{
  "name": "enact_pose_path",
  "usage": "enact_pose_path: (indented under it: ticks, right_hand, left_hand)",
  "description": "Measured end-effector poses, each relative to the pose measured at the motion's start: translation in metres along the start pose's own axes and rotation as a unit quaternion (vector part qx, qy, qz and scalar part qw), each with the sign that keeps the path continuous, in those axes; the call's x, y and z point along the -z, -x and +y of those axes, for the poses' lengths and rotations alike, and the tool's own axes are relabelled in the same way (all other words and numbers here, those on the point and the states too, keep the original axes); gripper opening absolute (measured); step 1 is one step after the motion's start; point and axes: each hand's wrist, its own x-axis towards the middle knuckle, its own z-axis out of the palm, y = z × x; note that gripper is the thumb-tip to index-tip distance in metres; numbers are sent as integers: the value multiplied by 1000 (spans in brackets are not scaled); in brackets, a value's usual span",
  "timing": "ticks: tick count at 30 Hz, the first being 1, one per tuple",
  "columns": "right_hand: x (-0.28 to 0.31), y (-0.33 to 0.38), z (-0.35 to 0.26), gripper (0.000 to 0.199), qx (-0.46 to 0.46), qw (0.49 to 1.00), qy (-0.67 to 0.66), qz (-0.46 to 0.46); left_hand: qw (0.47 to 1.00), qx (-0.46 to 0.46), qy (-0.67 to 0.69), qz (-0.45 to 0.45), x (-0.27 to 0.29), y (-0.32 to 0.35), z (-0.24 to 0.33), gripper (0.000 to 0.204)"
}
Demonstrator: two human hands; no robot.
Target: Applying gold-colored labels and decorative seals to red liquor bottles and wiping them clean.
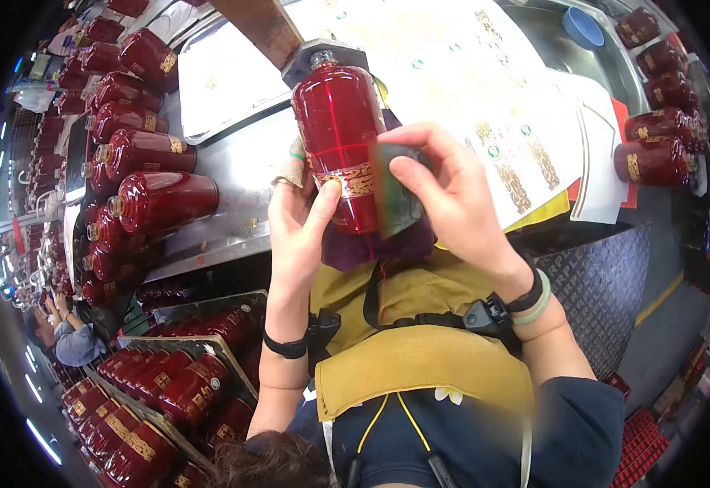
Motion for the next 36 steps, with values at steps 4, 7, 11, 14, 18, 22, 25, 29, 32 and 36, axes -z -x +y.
enact_pose_path:
  ticks: [4, 7, 11, 14, 18, 22, 25, 29, 32, 36]
  right_hand:
    - [16, 0, 13, 25, 40, 977, 201, 64]
    - [18, 2, 19, 21, 31, 982, 149, 108]
    - [1, 8, 9, 16, 5, 997, 49, 63]
    - [20, -5, 34, 16, 1, 985, 150, 88]
    - [35, -9, 19, 19, -23, 998, 36, 40]
    - [31, -14, 19, 19, -37, 999, 7, -13]
    - [21, -10, 18, 34, -58, 998, 12, -25]
    - [13, -7, 22, 68, -90, 994, 12, -54]
    - [14, -4, 25, 76, -89, 993, 6, -71]
    - [11, 0, 20, 82, -72, 992, 55, -92]
  left_hand:
    - [1000, -5, 2, -3, -1, 0, 0, 67]
    - [1000, -8, 5, 2, 0, 0, -2, 68]
    - [999, -26, -20, 27, -9, 3, 1, 67]
    - [982, -106, -136, 78, -16, 8, 6, 62]
    - [961, -145, -224, 70, -10, 11, 14, 52]
    - [992, -57, -104, 33, -8, 17, 12, 48]
    - [999, -31, -27, -1, -6, 16, 12, 45]
    - [998, -23, -30, -55, -4, 13, 12, 64]
    - [998, -3, -22, -51, -3, 9, 7, 75]
    - [998, -8, -33, -61, 0, 9, 3, 83]
